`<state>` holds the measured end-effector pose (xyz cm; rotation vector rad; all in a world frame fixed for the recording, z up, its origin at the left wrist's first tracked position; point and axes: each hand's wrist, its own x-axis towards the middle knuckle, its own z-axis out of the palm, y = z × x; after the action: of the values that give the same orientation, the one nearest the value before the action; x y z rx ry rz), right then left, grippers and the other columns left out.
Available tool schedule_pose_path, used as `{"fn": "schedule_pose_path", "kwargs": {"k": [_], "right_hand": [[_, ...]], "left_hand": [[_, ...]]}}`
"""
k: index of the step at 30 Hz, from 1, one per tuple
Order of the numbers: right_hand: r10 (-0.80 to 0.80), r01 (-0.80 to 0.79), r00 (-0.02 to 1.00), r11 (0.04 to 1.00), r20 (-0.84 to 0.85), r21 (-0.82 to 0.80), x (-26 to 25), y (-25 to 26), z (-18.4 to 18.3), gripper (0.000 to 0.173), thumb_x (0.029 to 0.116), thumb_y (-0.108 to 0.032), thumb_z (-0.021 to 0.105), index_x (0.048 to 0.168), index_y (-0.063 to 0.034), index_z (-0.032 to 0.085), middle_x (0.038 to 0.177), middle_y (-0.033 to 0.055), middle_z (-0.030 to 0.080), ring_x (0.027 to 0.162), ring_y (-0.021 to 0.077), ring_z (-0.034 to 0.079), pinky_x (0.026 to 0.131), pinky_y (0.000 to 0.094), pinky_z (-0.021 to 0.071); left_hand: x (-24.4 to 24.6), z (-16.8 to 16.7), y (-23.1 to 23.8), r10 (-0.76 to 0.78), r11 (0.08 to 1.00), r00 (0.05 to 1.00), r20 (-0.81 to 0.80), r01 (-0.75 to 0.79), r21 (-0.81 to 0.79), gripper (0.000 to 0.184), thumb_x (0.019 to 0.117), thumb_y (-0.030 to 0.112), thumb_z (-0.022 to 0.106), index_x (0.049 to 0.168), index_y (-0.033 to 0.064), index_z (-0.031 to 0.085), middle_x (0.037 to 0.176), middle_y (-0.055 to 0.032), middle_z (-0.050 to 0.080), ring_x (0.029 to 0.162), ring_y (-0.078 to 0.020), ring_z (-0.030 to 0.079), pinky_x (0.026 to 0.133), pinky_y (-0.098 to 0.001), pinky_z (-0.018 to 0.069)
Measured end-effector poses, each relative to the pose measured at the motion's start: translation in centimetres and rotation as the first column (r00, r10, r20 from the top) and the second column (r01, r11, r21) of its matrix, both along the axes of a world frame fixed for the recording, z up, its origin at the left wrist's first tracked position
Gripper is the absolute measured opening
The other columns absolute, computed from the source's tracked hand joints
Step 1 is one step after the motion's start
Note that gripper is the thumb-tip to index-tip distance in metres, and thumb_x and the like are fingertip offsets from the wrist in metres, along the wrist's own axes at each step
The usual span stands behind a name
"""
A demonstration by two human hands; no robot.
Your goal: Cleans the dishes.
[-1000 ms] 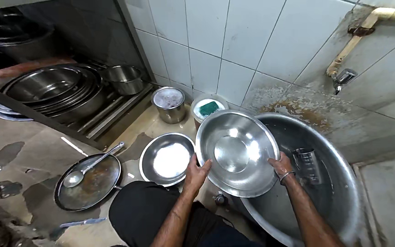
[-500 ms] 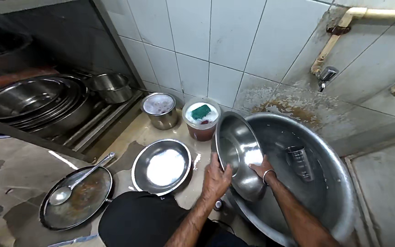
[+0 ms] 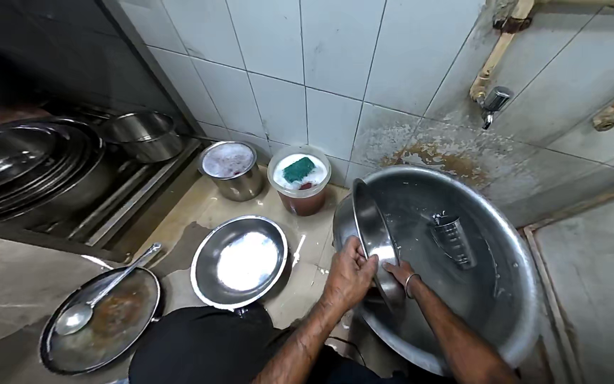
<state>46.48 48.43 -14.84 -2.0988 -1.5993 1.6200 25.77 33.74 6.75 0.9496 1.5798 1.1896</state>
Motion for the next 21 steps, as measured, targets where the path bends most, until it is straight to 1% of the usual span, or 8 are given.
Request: {"fn": "schedule_pose_path", "kwargs": {"k": [4, 7, 11, 13, 16, 18, 20, 21], "right_hand": [[-0.019, 0.03, 0.996, 0.992, 0.089, -0.125, 1.8, -2.2, -1.1, 0.069, 0.0905, -0.046, 0.076, 0.136, 0.0007, 0.057, 0.124, 0.0227, 0.066, 0.112, 0.033, 0.065, 0.097, 0.0525, 0.053], [-0.144, 0.159, 0.984, 0.976, 0.107, -0.146, 3.3, -2.8, -2.1, 0.073, 0.0898, -0.044, 0.077, 0.141, 0.0008, 0.052, 0.126, 0.0246, 0.064, 0.114, 0.0352, 0.065, 0.095, 0.0546, 0.054], [-0.305, 0.316, 0.941, 0.947, 0.15, -0.056, 4.9, -2.2, -2.6, 0.072, 0.0912, -0.031, 0.076, 0.146, 0.0033, 0.045, 0.136, 0.0275, 0.058, 0.124, 0.038, 0.059, 0.101, 0.0565, 0.0502], [-0.354, 0.364, 0.915, 0.931, 0.191, -0.018, 5.6, -1.7, -2.8, 0.07, 0.0953, -0.033, 0.071, 0.148, 0.004, 0.043, 0.14, 0.0287, 0.055, 0.127, 0.0389, 0.057, 0.104, 0.0567, 0.0493], [-0.428, 0.431, 0.873, 0.901, 0.234, 0.041, 5.6, -1.4, -3.4, 0.062, 0.0961, -0.033, 0.069, 0.141, 0.0051, 0.049, 0.128, 0.0284, 0.059, 0.11, 0.0381, 0.064, 0.09, 0.0558, 0.0544], [-0.302, 0.309, 0.894, 0.95, 0.332, 0.034, 4.6, -1.9, -2.7, 0.06, 0.1009, -0.038, 0.062, 0.139, 0.007, 0.052, 0.133, 0.0283, 0.059, 0.118, 0.0379, 0.062, 0.096, 0.0548, 0.0533], [0.082, -0.059, 0.874, 0.996, 0.48, -0.063, 3.1, -2.4, -1.7, 0.057, 0.1064, -0.04, 0.051, 0.139, 0.0068, 0.057, 0.143, 0.0271, 0.057, 0.135, 0.0374, 0.055, 0.113, 0.053, 0.0436], [0.221, -0.195, 0.828, 0.975, 0.515, -0.105, 2.4, -2.8, -1.2, 0.057, 0.1058, -0.043, 0.049, 0.136, 0.0037, 0.061, 0.142, 0.026, 0.058, 0.135, 0.038, 0.055, 0.113, 0.0549, 0.0432]], "left_hand": [[-0.3, -1.3, -0.2, -0.09, 0.994, 0.994, 0.059, 0.086, 0.07, 0.017, 0.1019, 0.016, 0.062, 0.116, 0.0061, 0.063, 0.081, -0.0039, 0.071, 0.068, -0.0162, 0.073, 0.07, -0.0332, 0.066], [-1.3, -2.9, -1.3, -0.051, 0.997, 0.99, 0.135, 0.042, 0.065, 0.013, 0.1026, 0.011, 0.059, 0.109, 0.003, 0.066, 0.083, -0.0074, 0.072, 0.071, -0.0194, 0.073, 0.071, -0.0359, 0.066], [-3.1, -4.3, -3.1, 0.048, 0.996, 0.982, 0.183, -0.062, 0.068, 0.013, 0.1025, 0.008, 0.057, 0.105, -0.0003, 0.066, 0.08, -0.0103, 0.072, 0.069, -0.0213, 0.073, 0.069, -0.0359, 0.0646], [-4.2, -4.8, -3.9, 0.116, 0.987, 0.973, 0.198, -0.135, 0.086, 0.013, 0.1023, 0.006, 0.056, 0.104, -0.0018, 0.066, 0.08, -0.0122, 0.071, 0.069, -0.0233, 0.073, 0.069, -0.0368, 0.0648], [-5.8, -5.5, -5.3, 0.223, 0.965, 0.96, 0.171, -0.243, 0.101, 0.013, 0.1019, 0.007, 0.057, 0.103, -0.0004, 0.067, 0.078, -0.0121, 0.072, 0.067, -0.0236, 0.073, 0.066, -0.0353, 0.0638], [-6.5, -6.0, -6.1, 0.287, 0.949, 0.945, 0.155, -0.303, 0.087, 0.011, 0.102, 0.006, 0.058, 0.103, 0.0, 0.068, 0.077, -0.0112, 0.071, 0.067, -0.0225, 0.072, 0.065, -0.0341, 0.0636], [-7.0, -6.2, -6.6, 0.336, 0.934, 0.931, 0.142, -0.349, 0.075, 0.011, 0.1021, 0.006, 0.059, 0.102, -0.0002, 0.068, 0.076, -0.0116, 0.071, 0.066, -0.0224, 0.072, 0.064, -0.0343, 0.0636], [-7.1, -6.3, -6.9, 0.341, 0.933, 0.932, 0.123, -0.351, 0.078, 0.011, 0.102, 0.006, 0.059, 0.102, 0.0004, 0.068, 0.076, -0.011, 0.072, 0.065, -0.022, 0.072, 0.064, -0.0344, 0.0636]]}}
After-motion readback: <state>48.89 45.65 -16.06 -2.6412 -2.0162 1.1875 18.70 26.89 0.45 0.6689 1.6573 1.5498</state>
